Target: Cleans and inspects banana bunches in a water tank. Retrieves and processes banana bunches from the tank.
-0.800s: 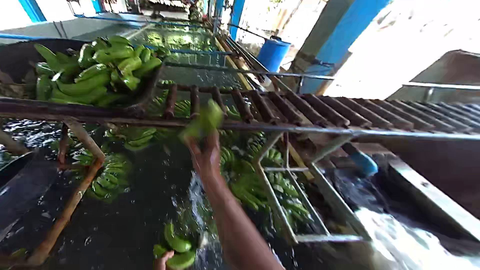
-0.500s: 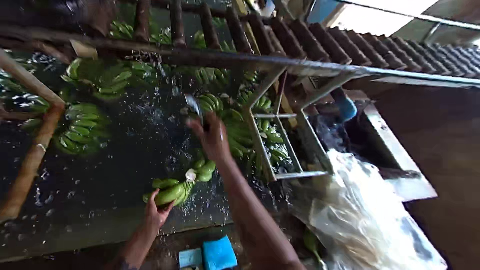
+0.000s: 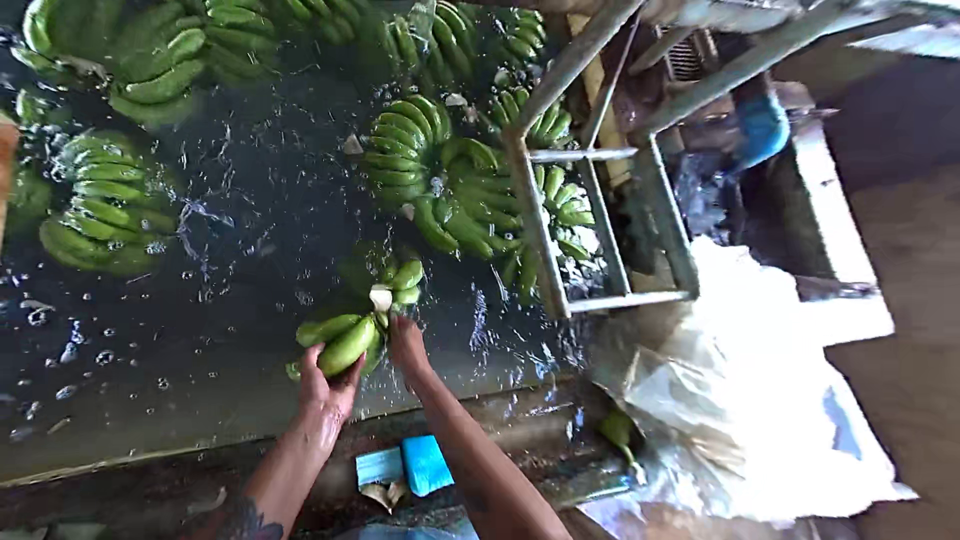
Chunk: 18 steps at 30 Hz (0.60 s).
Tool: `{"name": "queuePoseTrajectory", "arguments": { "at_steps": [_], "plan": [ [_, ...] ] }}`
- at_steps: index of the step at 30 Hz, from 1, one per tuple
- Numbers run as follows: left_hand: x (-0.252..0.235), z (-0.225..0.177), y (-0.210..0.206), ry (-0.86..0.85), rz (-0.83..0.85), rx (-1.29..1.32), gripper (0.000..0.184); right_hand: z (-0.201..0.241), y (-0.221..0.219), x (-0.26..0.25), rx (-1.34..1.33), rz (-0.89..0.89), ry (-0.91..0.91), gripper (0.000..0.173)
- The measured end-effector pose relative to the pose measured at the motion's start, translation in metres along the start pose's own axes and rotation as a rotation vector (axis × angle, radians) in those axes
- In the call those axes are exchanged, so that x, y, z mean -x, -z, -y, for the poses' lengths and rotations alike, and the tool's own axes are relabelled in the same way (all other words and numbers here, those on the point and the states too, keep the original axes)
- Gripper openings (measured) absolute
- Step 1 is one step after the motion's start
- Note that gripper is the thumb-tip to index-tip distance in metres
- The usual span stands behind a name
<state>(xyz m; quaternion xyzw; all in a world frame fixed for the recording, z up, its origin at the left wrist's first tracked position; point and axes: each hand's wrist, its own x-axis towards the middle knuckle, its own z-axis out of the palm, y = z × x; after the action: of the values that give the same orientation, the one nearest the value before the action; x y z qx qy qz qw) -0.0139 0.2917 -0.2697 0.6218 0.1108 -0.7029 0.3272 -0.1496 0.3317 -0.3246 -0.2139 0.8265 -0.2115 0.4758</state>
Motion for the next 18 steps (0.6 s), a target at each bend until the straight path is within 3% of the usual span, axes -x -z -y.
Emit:
{"name": "queuePoseTrajectory", "arguments": {
  "at_steps": [5, 8, 10, 12, 14, 18],
  "plan": [
    [0.007, 0.014, 0.010, -0.116, 0.060, -0.105, 0.040, -0.009, 0.011, 0.025, -0.457, 0.216, -0.059, 0.043],
    [-0.024, 0.008, 0.013, -0.259, 0.183, -0.244, 0.038, 0.025, 0.040, 0.070, -0.670, 0.401, -0.011, 0.041],
    [-0.038, 0.011, 0.031, -0.286, 0.198, -0.283, 0.040, 0.022, 0.050, 0.075, -0.700, 0.254, 0.036, 0.040],
    [-0.043, 0.011, 0.025, -0.297, 0.214, -0.285, 0.048, 0.008, 0.059, 0.033, -0.359, 0.026, 0.129, 0.041],
    [-0.042, 0.015, 0.030, -0.341, 0.207, -0.282, 0.051, 0.005, 0.058, 0.008, 0.109, -0.042, 0.126, 0.042],
    [-0.036, 0.015, 0.030, -0.374, 0.182, -0.253, 0.053, 0.025, 0.039, 0.000, 0.438, -0.101, 0.062, 0.043]
  ]
}}
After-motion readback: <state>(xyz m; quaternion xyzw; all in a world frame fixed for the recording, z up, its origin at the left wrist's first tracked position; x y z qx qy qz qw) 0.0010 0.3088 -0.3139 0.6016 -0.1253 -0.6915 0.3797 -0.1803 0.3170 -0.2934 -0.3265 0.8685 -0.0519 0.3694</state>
